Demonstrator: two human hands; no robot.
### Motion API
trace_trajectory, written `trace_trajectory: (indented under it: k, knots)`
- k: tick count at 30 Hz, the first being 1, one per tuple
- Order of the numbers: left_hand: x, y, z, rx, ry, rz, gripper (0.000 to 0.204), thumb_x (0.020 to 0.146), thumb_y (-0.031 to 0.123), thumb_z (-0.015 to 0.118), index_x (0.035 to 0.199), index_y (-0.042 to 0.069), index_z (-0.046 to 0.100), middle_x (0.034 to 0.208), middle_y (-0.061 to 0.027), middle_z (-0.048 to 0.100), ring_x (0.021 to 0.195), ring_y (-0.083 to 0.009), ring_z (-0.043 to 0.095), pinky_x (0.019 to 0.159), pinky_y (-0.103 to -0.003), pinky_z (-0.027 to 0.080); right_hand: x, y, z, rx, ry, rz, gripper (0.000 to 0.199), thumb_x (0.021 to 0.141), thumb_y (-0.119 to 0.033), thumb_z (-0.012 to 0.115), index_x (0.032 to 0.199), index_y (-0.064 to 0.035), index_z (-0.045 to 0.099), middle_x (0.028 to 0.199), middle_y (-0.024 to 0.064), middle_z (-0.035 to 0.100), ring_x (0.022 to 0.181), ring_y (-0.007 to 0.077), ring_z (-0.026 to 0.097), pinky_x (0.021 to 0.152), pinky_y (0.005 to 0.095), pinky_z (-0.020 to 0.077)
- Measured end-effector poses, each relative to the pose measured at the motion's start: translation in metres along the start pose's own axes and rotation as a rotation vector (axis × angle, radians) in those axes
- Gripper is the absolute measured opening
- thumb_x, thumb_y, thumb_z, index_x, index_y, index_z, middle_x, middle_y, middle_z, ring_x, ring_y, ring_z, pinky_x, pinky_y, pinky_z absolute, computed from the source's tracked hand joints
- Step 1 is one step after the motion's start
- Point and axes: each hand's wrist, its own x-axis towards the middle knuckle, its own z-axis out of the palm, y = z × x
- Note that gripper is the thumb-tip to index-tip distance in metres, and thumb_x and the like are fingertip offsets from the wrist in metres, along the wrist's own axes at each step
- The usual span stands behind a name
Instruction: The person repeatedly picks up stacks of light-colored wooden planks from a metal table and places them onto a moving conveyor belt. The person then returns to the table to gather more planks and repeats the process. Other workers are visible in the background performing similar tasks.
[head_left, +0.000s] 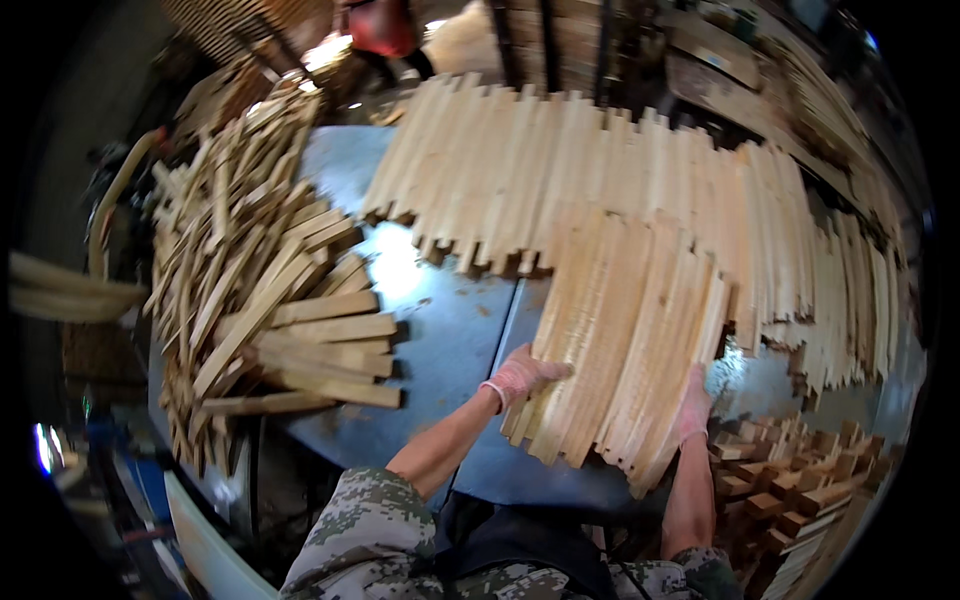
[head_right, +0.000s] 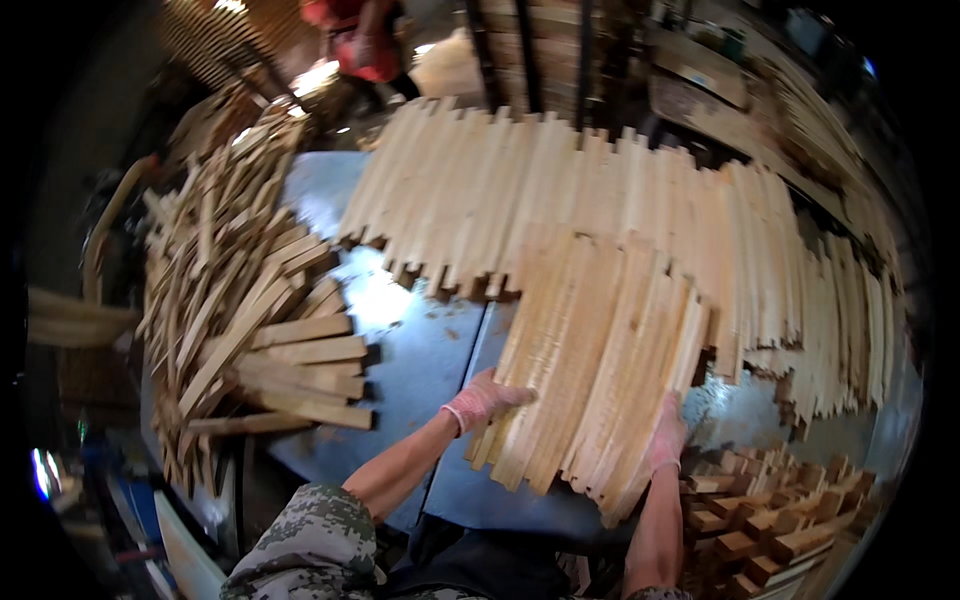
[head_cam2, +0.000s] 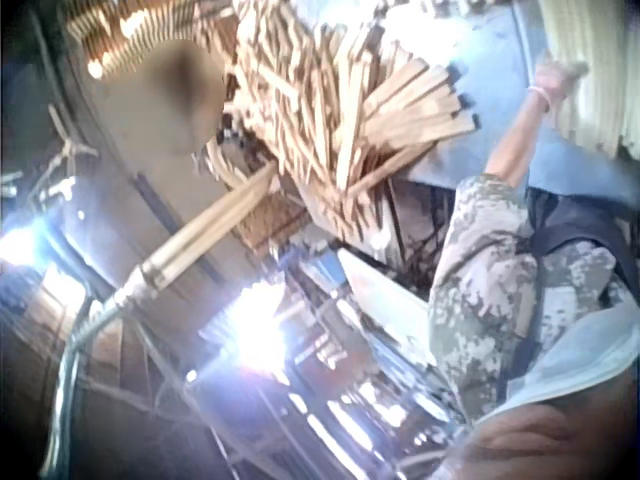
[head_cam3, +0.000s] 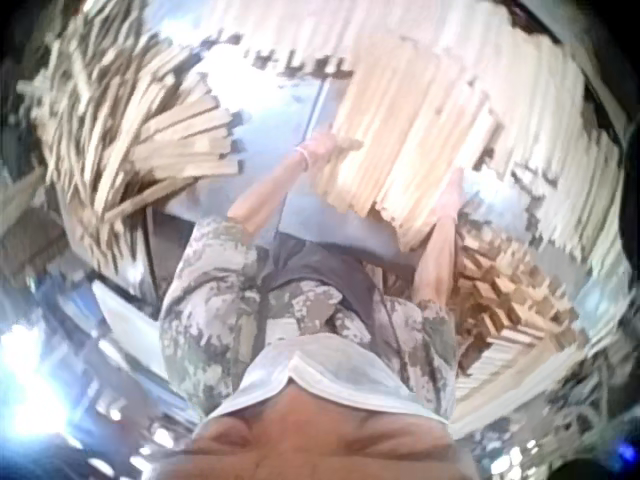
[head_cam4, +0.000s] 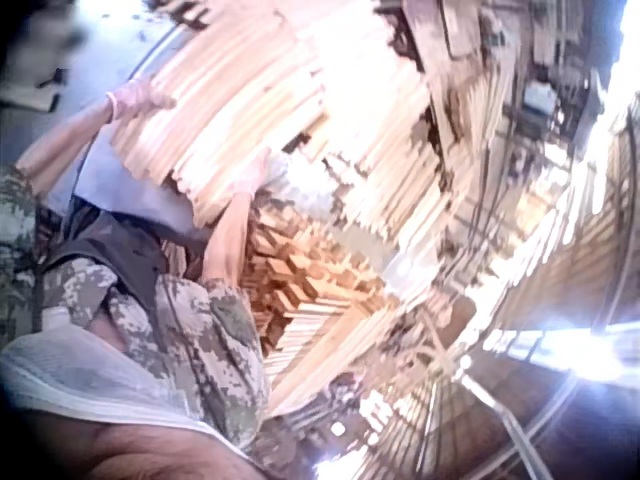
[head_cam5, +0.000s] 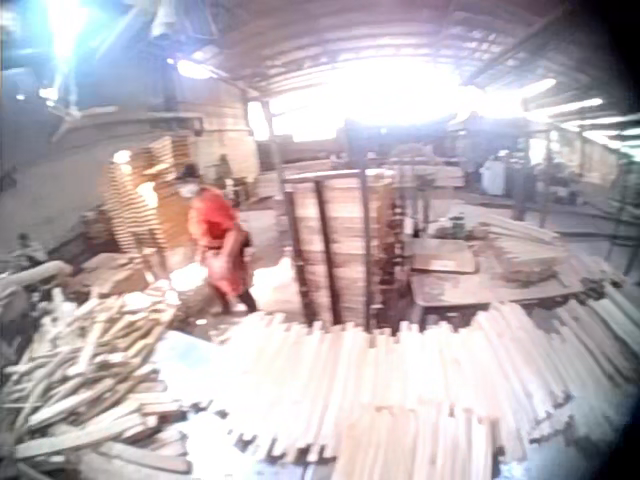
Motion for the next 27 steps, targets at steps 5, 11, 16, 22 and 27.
trace_trajectory:
  k: [5,11,16,22,27]
  knots:
    - [-0.081,-0.022,-0.047,-0.035,-0.066,-0.045,0.098,0.071,0.048,0.098,0.141,-0.008,0.059,0.126,-0.0217,0.075,0.111,-0.0289,0.073,0.1,-0.042,0.058,-0.027,0.061,-0.004,0.011,-0.138,0.002,0.082,0.109,-0.064,0.057,0.151,0.0055,0.058,0.141,0.014,0.07,0.123,0.0249,0.069,0.106,0.0361,0.0549]
    - [-0.159,-0.115,-0.083,0.01,0.069,0.029,0.093,0.072,0.049,0.095,0.137,-0.007,0.061,0.13,-0.0267,0.072,0.123,-0.0387,0.07,0.108,-0.045,0.054,-0.091,0.104,0.015,-0.117,-0.209,-0.035,0.087,0.106,-0.069,0.058,0.154,0.004,0.055,0.143,0.0138,0.068,0.126,0.0263,0.067,0.108,0.0365,0.0534]
    - [-0.226,-0.221,-0.099,-0.126,0.144,0.026,0.093,0.071,0.05,0.095,0.136,-0.008,0.062,0.127,-0.0265,0.073,0.121,-0.0369,0.071,0.107,-0.045,0.054,-0.105,0.171,0.001,-0.197,-0.365,0.044,0.082,0.108,-0.067,0.056,0.158,-0.0025,0.054,0.152,0.0113,0.064,0.135,0.0296,0.061,0.117,0.0405,0.0486]
    - [-0.28,-0.349,-0.102,-0.278,0.192,0.016,0.082,0.074,0.041,0.098,0.132,-0.004,0.062,0.108,-0.0139,0.074,0.087,-0.022,0.07,0.069,-0.037,0.059,-0.21,0.253,0.014,-0.345,-0.38,0.049,0.083,0.109,-0.066,0.051,0.147,0.008,0.062,0.137,0.0161,0.073,0.12,0.0288,0.071,0.105,0.0415,0.0565]
    - [-0.27,-0.38,-0.128,-0.256,0.144,-0.072,0.091,0.075,0.048,0.097,0.134,-0.01,0.057,0.116,-0.0222,0.075,0.099,-0.0283,0.074,0.089,-0.042,0.061,-0.216,0.31,-0.004,-0.507,-0.24,-0.011,0.085,0.109,-0.065,0.053,0.147,0.01,0.062,0.14,0.0159,0.072,0.128,0.0272,0.068,0.111,0.0396,0.0507]
